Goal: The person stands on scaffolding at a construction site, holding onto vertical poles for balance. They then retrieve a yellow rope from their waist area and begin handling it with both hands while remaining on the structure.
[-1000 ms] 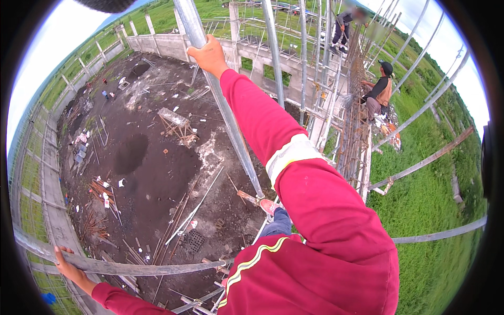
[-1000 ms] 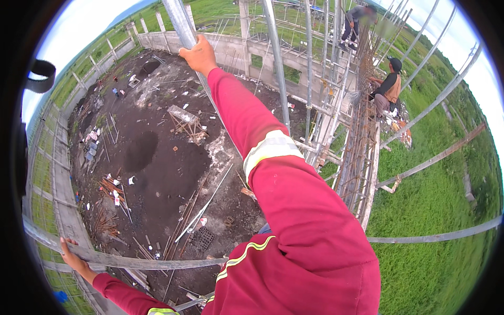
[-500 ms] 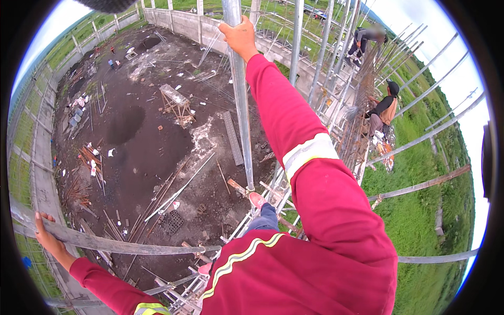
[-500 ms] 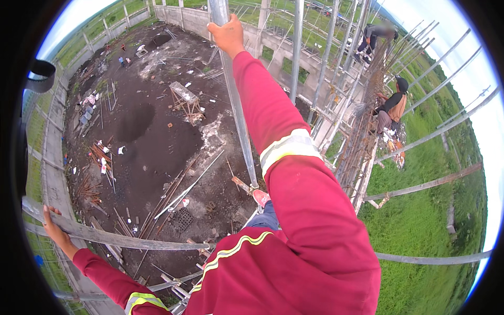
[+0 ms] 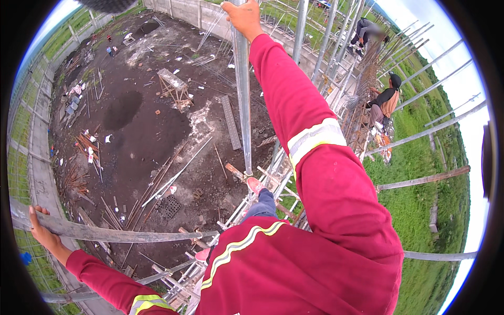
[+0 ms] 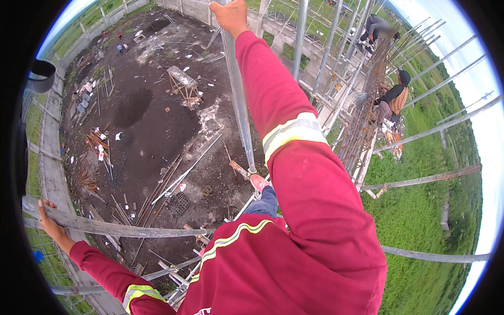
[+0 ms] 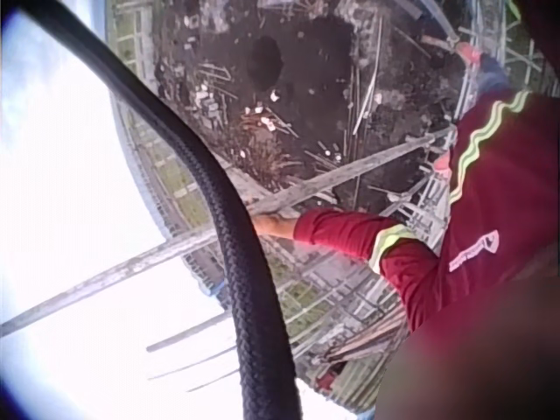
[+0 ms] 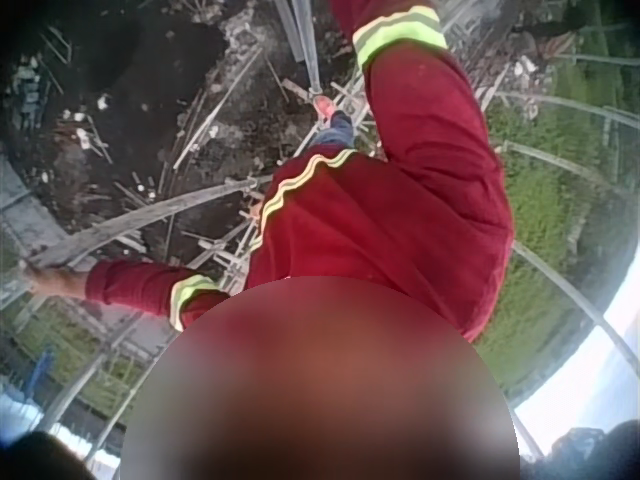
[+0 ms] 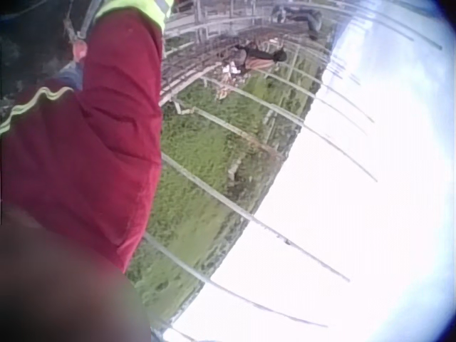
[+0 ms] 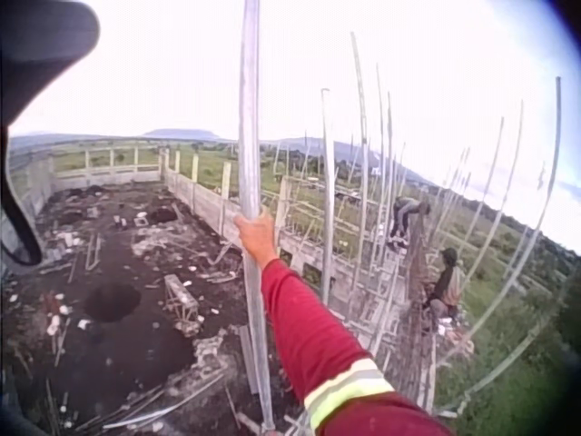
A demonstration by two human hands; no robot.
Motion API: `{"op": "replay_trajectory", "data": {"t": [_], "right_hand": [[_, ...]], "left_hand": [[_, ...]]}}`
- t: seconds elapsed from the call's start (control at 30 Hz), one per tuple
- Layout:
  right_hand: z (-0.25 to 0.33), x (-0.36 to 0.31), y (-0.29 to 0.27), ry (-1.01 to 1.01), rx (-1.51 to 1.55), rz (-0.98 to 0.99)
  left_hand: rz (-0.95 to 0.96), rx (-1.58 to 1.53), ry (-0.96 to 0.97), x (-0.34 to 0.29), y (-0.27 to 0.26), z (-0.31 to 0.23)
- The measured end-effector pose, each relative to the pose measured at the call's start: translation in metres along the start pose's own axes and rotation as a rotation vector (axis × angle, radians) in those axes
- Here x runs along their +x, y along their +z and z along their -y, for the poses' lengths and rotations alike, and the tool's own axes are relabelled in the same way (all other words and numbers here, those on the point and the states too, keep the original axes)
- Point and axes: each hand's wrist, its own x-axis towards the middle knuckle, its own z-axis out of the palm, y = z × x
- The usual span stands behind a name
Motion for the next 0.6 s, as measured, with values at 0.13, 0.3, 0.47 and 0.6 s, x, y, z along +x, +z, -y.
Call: {"op": "replay_trajectory", "data": {"t": [0.13,0.3,0.47,0.6], "right_hand": [[0.005,-0.001,-0.001,-0.027,0.024,-0.065],[0.005,-0.001,0.002,-0.095,0.024,-0.110],[-0.009,0.005,0.001,0.017,0.155,-0.050],[-0.009,0.007,-0.001,-0.680,-0.545,-0.151]], "left_hand": [[0.021,-0.018,-0.036,0.002,-0.003,0.002],[0.037,-0.015,-0.015,0.006,-0.005,0.003],[0.015,-0.008,-0.015,0.004,-0.005,0.004],[0.020,-0.009,-0.016,0.004,-0.005,0.004]]}}
